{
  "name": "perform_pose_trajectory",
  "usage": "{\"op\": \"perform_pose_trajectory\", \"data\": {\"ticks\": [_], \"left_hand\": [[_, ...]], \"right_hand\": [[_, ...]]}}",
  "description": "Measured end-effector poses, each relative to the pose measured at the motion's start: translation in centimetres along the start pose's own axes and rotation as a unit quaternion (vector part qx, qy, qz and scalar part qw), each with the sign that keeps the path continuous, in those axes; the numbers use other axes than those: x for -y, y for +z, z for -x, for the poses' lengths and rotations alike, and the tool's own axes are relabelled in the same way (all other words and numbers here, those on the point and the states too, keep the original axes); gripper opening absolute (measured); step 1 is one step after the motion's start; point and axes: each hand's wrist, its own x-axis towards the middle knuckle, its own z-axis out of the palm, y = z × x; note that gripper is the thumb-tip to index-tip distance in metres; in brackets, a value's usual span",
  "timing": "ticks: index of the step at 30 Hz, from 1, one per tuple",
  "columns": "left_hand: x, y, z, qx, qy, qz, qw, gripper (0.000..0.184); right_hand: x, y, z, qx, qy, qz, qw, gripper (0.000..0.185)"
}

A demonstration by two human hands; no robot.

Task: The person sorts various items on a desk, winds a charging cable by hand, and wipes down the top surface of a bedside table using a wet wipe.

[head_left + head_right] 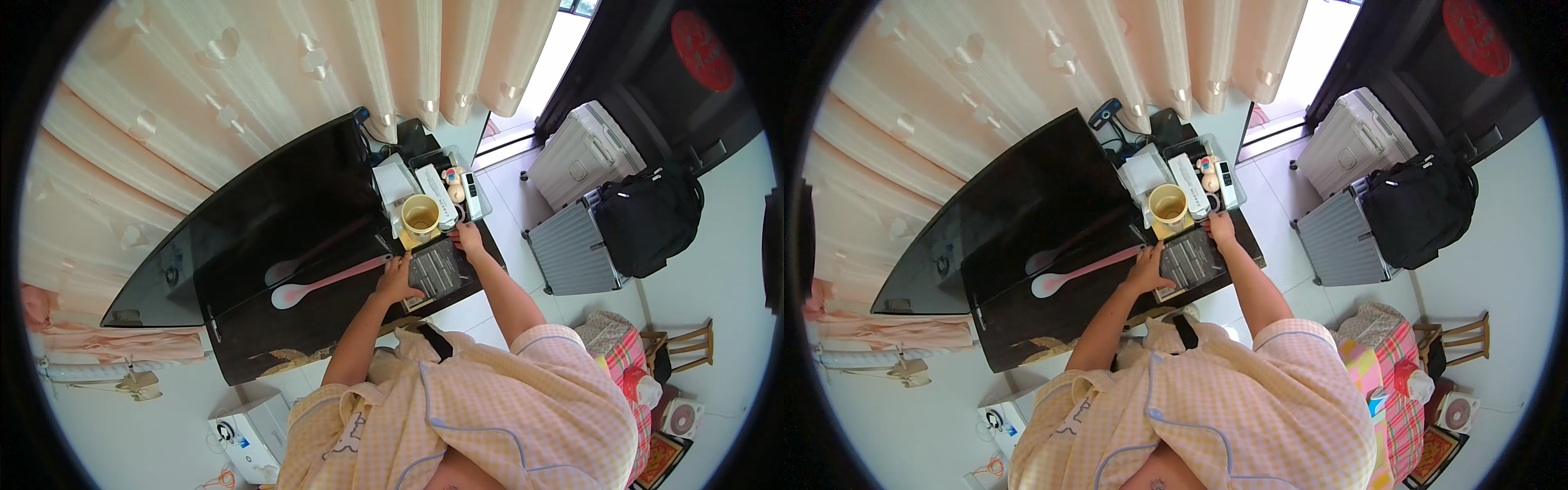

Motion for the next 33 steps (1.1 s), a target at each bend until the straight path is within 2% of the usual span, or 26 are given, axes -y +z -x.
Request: {"op": "perform_pose_trajectory", "data": {"ticks": [2, 3, 5, 6, 8, 9, 12, 14, 16, 17, 18, 19, 21, 22, 24, 27, 28, 31, 33], "left_hand": [[-0.7, 0.1, 0.8, -0.053, -0.084, 0.006, 0.995, 0.113], [-0.7, 1.0, 1.1, -0.053, -0.083, 0.004, 0.995, 0.113], [-0.8, 3.3, 1.5, -0.189, -0.22, 0.057, 0.955, 0.111], [-1.2, 3.7, 1.4, -0.187, -0.216, 0.056, 0.957, 0.111], [-1.9, 4.5, 1.5, -0.24, -0.269, 0.295, 0.885, 0.102], [-2.2, 4.2, 1.4, -0.238, -0.268, 0.295, 0.886, 0.102], [-3.0, 3.1, 0.5, -0.192, -0.32, 0.476, 0.796, 0.083], [-3.4, 3.3, 0.0, -0.204, -0.286, 0.498, 0.793, 0.079], [-4.6, 2.6, -0.2, -0.148, -0.287, 0.545, 0.774, 0.078], [-5.5, 2.3, -0.3, -0.17, -0.277, 0.497, 0.804, 0.08], [-5.1, 3.2, -0.9, -0.171, -0.277, 0.498, 0.804, 0.08], [-4.5, 4.3, -1.9, -0.168, -0.26, 0.532, 0.788, 0.082], [-4.2, 4.7, -2.9, -0.172, -0.216, 0.621, 0.734, 0.085], [-4.4, 3.9, -2.8, -0.175, -0.215, 0.62, 0.734, 0.085], [-4.9, 2.8, -2.8, -0.16, -0.266, 0.654, 0.69, 0.084], [-4.6, 2.7, -2.6, -0.164, -0.262, 0.658, 0.687, 0.082], [-3.9, 3.1, -2.2, -0.176, -0.271, 0.663, 0.675, 0.082], [-2.6, 4.0, -2.3, -0.128, -0.222, 0.704, 0.662, 0.079], [-2.8, 3.4, -1.7, -0.126, -0.221, 0.701, 0.666, 0.079]], "right_hand": [[-1.2, -0.3, 0.0, -0.057, -0.041, -0.011, 0.997, 0.031], [-1.6, -0.6, 0.5, -0.058, -0.042, -0.013, 0.997, 0.031], [-2.4, -1.8, 1.6, -0.114, -0.135, 0.246, 0.953, 0.038], [-2.6, -2.4, 2.2, -0.044, -0.113, 0.271, 0.955, 0.039], [-3.4, -2.7, 3.6, 0.025, -0.098, 0.261, 0.96, 0.036], [-3.3, -2.7, 4.4, 0.011, -0.116, 0.28, 0.953, 0.032], [-3.8, -3.4, 4.1, -0.021, -0.109, 0.283, 0.953, 0.031], [-3.5, -4.3, 3.7, -0.036, -0.113, 0.293, 0.949, 0.031], [-3.6, -5.2, 3.2, -0.072, -0.142, 0.309, 0.938, 0.03], [-3.4, -5.8, 2.7, -0.074, -0.137, 0.302, 0.94, 0.031], [-3.3, -6.3, 2.2, -0.076, -0.132, 0.296, 0.943, 0.031], [-3.5, -6.7, 1.5, -0.095, -0.171, 0.315, 0.929, 0.032], [-3.4, -7.1, 0.8, -0.09, -0.161, 0.315, 0.931, 0.032], [-3.1, -7.0, 0.6, -0.087, -0.147, 0.315, 0.933, 0.033], [-2.3, -6.7, 0.5, -0.078, -0.136, 0.319, 0.935, 0.032], [-1.8, -6.3, 0.8, -0.071, -0.139, 0.335, 0.929, 0.035], [-2.2, -6.3, 0.9, -0.069, -0.164, 0.315, 0.932, 0.034], [-3.2, -6.0, 0.8, -0.077, -0.182, 0.302, 0.932, 0.036], [-3.3, -5.0, 1.5, -0.18, -0.274, 0.332, 0.884, 0.038]]}}
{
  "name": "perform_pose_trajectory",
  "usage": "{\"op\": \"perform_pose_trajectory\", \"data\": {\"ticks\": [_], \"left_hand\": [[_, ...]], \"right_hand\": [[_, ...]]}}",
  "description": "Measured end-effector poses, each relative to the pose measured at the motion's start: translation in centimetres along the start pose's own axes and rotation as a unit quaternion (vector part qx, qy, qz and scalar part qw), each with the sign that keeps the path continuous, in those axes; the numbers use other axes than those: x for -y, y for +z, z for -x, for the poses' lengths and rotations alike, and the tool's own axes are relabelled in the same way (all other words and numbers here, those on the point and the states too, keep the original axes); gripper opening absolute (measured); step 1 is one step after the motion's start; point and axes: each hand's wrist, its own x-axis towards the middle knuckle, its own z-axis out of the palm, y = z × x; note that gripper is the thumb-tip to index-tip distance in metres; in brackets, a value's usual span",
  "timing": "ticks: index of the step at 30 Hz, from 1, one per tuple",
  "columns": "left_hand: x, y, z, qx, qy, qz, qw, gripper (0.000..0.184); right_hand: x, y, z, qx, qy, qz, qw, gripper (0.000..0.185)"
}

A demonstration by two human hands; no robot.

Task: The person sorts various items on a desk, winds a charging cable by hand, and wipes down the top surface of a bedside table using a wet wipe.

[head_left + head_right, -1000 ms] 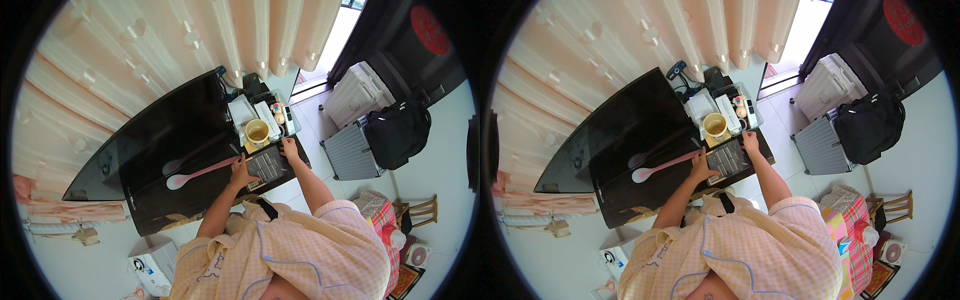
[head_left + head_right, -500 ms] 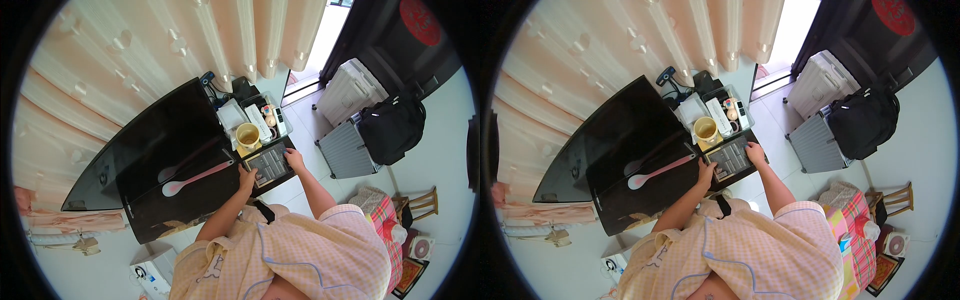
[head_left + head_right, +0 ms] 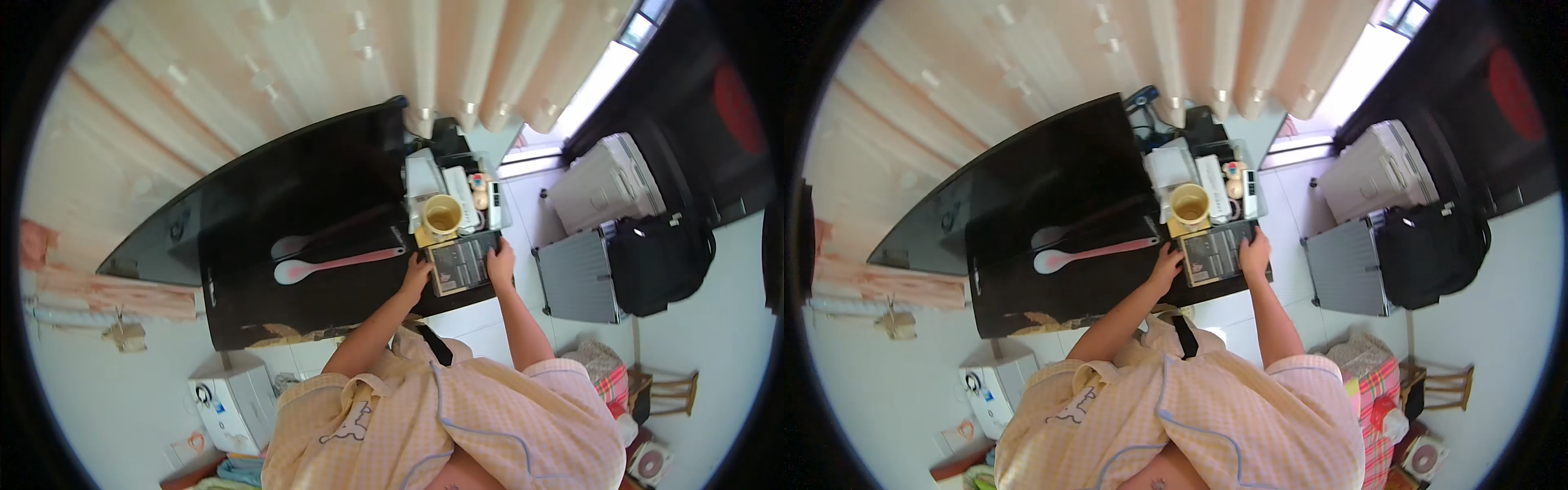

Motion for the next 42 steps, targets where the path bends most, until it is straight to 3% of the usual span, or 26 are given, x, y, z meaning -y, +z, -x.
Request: {"op": "perform_pose_trajectory", "data": {"ticks": [1, 3, 6, 12, 20, 27, 31, 32, 36, 38, 42], "left_hand": [[-0.2, -0.1, 0.2, 0.011, 0.0, -0.016, 1.0, 0.078], [-0.3, -1.2, 0.5, 0.015, -0.007, -0.044, 0.999, 0.073], [-0.2, -4.3, 1.5, 0.046, 0.035, -0.091, 0.994, 0.064], [-1.5, -13.1, 7.6, -0.04, 0.119, -0.131, 0.983, 0.033], [0.1, -30.5, 20.3, -0.209, 0.202, 0.056, 0.955, 0.026], [9.3, -46.3, 31.9, -0.403, 0.213, 0.224, 0.861, 0.024], [13.5, -50.4, 38.7, -0.496, 0.194, 0.256, 0.806, 0.022], [14.3, -51.1, 39.8, -0.514, 0.191, 0.292, 0.784, 0.021], [17.9, -54.0, 42.2, -0.562, 0.179, 0.374, 0.716, 0.02], [18.9, -55.5, 43.2, -0.579, 0.176, 0.398, 0.689, 0.019], [19.8, -59.7, 44.4, -0.594, 0.159, 0.433, 0.659, 0.018]], "right_hand": [[1.2, -0.4, 0.7, -0.077, -0.069, -0.003, 0.995, 0.036], [3.7, -1.3, 2.0, -0.136, -0.155, -0.011, 0.978, 0.033], [6.4, -0.3, 4.9, -0.052, -0.298, -0.048, 0.952, 0.033], [15.7, 4.8, 10.3, 0.207, -0.467, -0.148, 0.847, 0.024], [29.5, 14.2, 24.5, 0.347, -0.61, -0.194, 0.686, 0.017], [35.4, 24.4, 43.9, 0.508, -0.613, -0.231, 0.559, 0.02], [38.1, 26.7, 51.9, 0.617, -0.58, -0.157, 0.508, 0.019], [38.8, 27.0, 53.3, 0.655, -0.539, -0.109, 0.518, 0.019], [38.7, 32.5, 57.0, 0.665, -0.562, -0.098, 0.483, 0.024], [38.7, 35.8, 59.1, 0.728, -0.418, 0.003, 0.544, 0.036], [41.3, 41.9, 64.7, 0.766, -0.314, 0.115, 0.548, 0.046]]}}
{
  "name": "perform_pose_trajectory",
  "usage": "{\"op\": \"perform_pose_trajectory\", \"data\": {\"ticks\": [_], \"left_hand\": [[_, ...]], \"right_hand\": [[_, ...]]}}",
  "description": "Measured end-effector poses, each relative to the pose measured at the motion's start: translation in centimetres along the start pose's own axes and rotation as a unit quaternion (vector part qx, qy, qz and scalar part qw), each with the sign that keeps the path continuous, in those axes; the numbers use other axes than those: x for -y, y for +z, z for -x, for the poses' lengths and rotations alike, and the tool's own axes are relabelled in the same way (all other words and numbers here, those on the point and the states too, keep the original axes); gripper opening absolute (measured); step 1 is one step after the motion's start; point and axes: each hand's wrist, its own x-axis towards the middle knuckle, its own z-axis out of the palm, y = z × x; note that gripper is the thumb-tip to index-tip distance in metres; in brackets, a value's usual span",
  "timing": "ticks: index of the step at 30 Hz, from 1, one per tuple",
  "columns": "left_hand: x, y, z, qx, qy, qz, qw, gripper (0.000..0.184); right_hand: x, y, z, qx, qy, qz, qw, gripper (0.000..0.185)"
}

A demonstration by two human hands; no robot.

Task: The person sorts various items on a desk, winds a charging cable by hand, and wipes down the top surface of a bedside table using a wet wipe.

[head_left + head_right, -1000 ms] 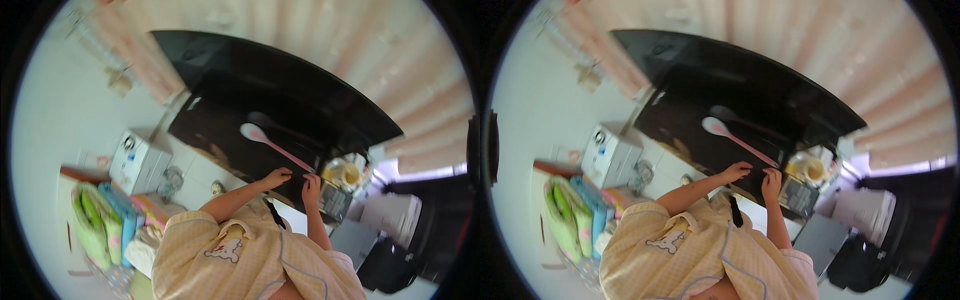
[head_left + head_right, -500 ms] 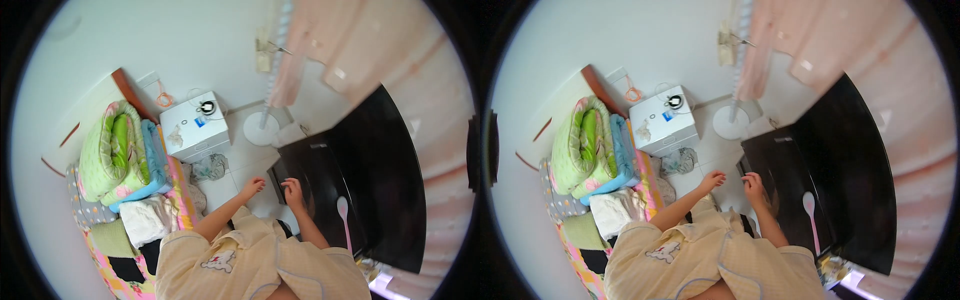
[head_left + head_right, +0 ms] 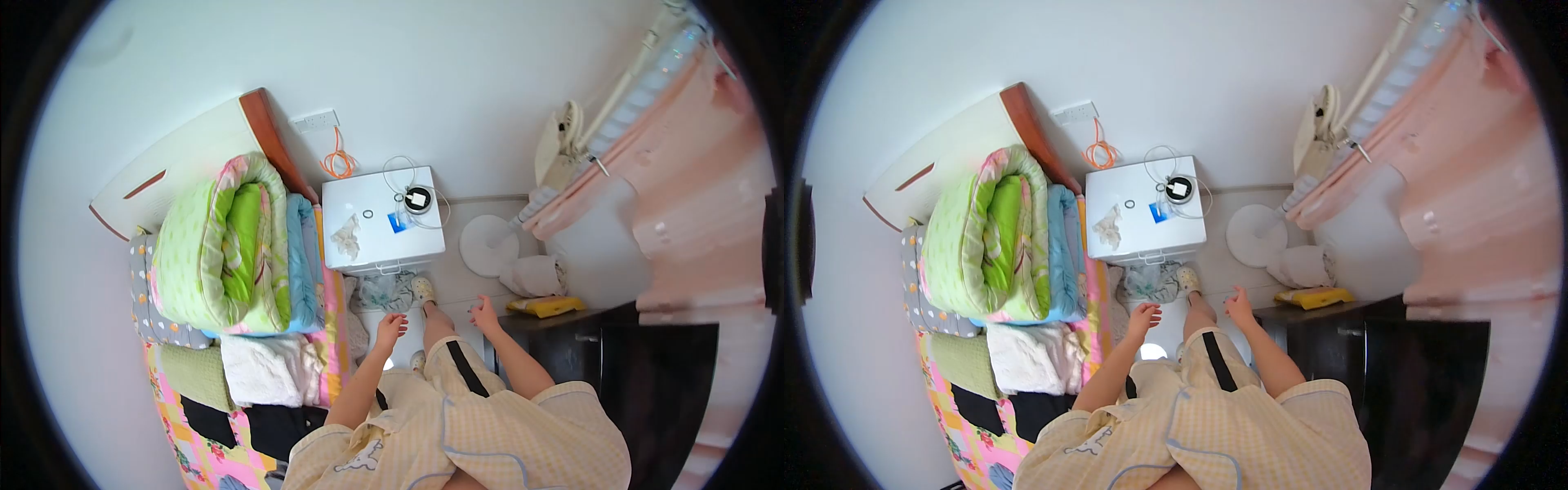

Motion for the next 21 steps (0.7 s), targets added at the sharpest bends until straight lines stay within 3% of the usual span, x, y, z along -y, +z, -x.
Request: {"op": "perform_pose_trajectory", "data": {"ticks": [6, 8, 9, 14, 21], "left_hand": [[-3.2, 0.2, -8.4, -0.044, -0.056, 0.002, 0.997, 0.019], [-4.4, 0.6, -10.1, -0.046, -0.073, 0.002, 0.996, 0.02], [-4.7, 1.0, -11.1, -0.052, -0.082, -0.005, 0.995, 0.021], [-2.5, 1.9, -14.4, -0.063, -0.085, 0.004, 0.994, 0.019], [-3.7, 2.5, -15.9, -0.077, -0.151, 0.024, 0.985, 0.018]], "right_hand": [[5.1, 4.4, -13.8, 0.067, 0.077, 0.049, 0.994, 0.045], [4.4, 6.7, -18.6, 0.065, 0.018, 0.036, 0.997, 0.042], [4.8, 7.7, -21.0, 0.07, 0.036, 0.033, 0.996, 0.042], [6.3, 13.2, -32.9, 0.004, 0.058, -0.012, 0.998, 0.051], [10.7, 15.1, -37.3, -0.025, 0.092, -0.039, 0.995, 0.051]]}}
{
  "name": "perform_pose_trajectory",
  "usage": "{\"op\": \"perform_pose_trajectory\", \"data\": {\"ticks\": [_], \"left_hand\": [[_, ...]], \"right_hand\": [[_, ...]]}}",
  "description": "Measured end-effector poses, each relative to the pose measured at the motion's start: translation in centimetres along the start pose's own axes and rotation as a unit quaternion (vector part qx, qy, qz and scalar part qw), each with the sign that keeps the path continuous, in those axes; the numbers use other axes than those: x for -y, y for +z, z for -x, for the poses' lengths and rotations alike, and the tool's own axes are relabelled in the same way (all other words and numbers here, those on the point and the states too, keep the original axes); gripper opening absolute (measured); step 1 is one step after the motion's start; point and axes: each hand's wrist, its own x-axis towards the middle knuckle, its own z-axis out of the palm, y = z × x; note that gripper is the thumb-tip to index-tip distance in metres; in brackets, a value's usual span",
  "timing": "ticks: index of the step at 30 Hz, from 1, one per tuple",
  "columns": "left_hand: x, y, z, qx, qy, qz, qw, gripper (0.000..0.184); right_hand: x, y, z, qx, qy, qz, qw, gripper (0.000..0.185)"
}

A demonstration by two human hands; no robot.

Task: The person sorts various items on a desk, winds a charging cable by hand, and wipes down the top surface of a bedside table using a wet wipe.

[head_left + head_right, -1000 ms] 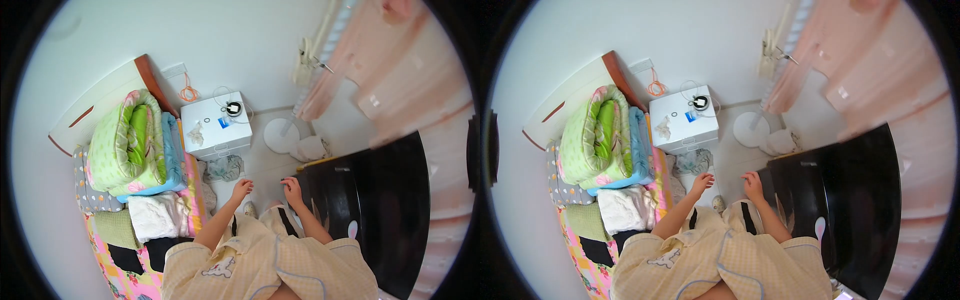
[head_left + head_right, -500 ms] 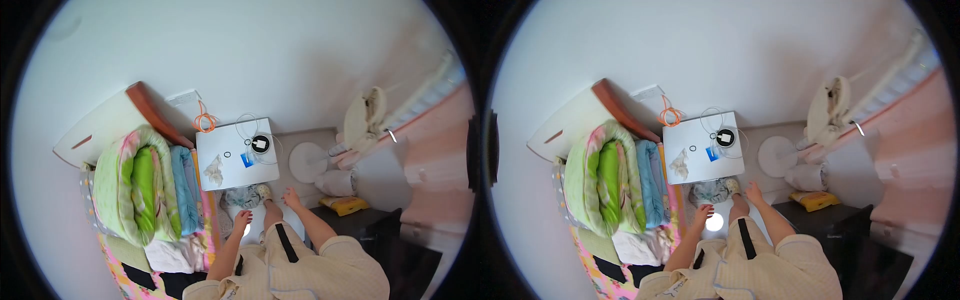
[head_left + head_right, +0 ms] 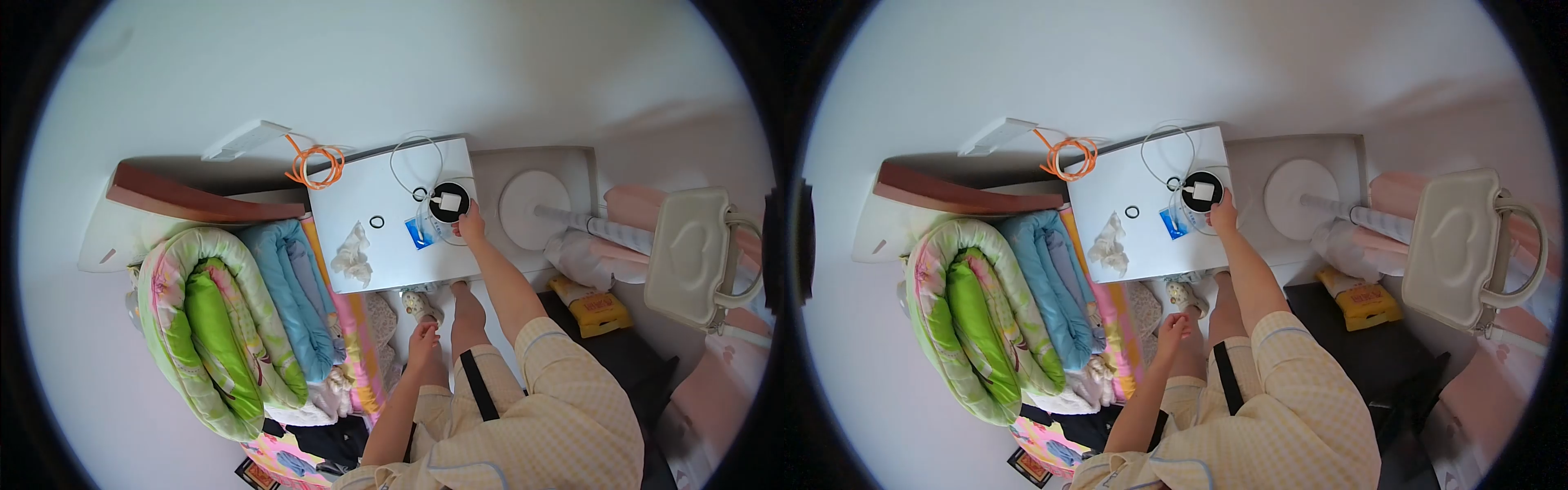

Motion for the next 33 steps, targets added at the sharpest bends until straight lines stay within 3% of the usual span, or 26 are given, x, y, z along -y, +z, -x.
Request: {"op": "perform_pose_trajectory", "data": {"ticks": [4, 5, 8, 10, 14, 16, 20, 23, 24, 26, 28, 31, 33], "left_hand": [[-3.2, 1.0, -2.1, -0.016, 0.03, 0.001, 0.999, 0.017], [-4.1, 1.1, -3.0, -0.057, 0.113, -0.099, 0.987, 0.022], [-9.2, 2.6, -4.6, -0.17, 0.324, -0.291, 0.884, 0.046], [-13.7, 3.8, -4.8, -0.21, 0.466, -0.382, 0.77, 0.058], [-18.5, 5.3, -5.4, -0.153, 0.53, -0.506, 0.663, 0.071], [-19.5, 6.1, -4.9, -0.14, 0.452, -0.556, 0.683, 0.067], [-18.6, 5.2, -5.5, -0.168, 0.43, -0.564, 0.685, 0.05], [-19.4, 4.8, -2.4, -0.117, 0.38, -0.518, 0.757, 0.022], [-20.1, 4.8, -0.9, -0.116, 0.391, -0.515, 0.754, 0.022], [-21.2, 4.6, 2.0, -0.07, 0.302, -0.58, 0.753, 0.023], [-21.5, 3.9, 4.2, -0.055, 0.33, -0.571, 0.75, 0.025], [-21.2, 2.1, 5.5, 0.074, 0.364, -0.455, 0.809, 0.025], [-20.5, 0.5, 6.8, 0.116, 0.412, -0.445, 0.786, 0.023]], "right_hand": [[0.3, -0.7, 0.3, -0.02, -0.008, 0.022, 1.0, 0.05], [0.2, -1.0, 0.7, -0.014, -0.014, 0.007, 1.0, 0.05], [0.6, -1.7, 2.4, -0.021, -0.02, -0.034, 0.999, 0.051], [1.4, -2.5, 4.2, -0.018, -0.034, -0.021, 0.999, 0.052], [1.9, -3.6, 7.1, 0.002, -0.077, -0.004, 0.997, 0.053], [2.7, -4.1, 8.8, 0.008, -0.068, 0.01, 0.998, 0.054], [4.7, -5.2, 12.5, 0.015, -0.094, 0.019, 0.995, 0.053], [5.5, -6.6, 15.3, 0.014, -0.119, 0.019, 0.993, 0.049], [6.0, -7.2, 16.1, 0.01, -0.145, 0.079, 0.986, 0.048], [6.7, -8.2, 17.9, -0.007, -0.177, 0.137, 0.975, 0.046], [7.8, -9.1, 20.6, -0.049, -0.222, 0.212, 0.951, 0.045], [8.8, -10.2, 24.1, -0.07, -0.179, 0.209, 0.959, 0.039], [8.3, -10.8, 26.6, -0.101, -0.166, 0.215, 0.957, 0.038]]}}
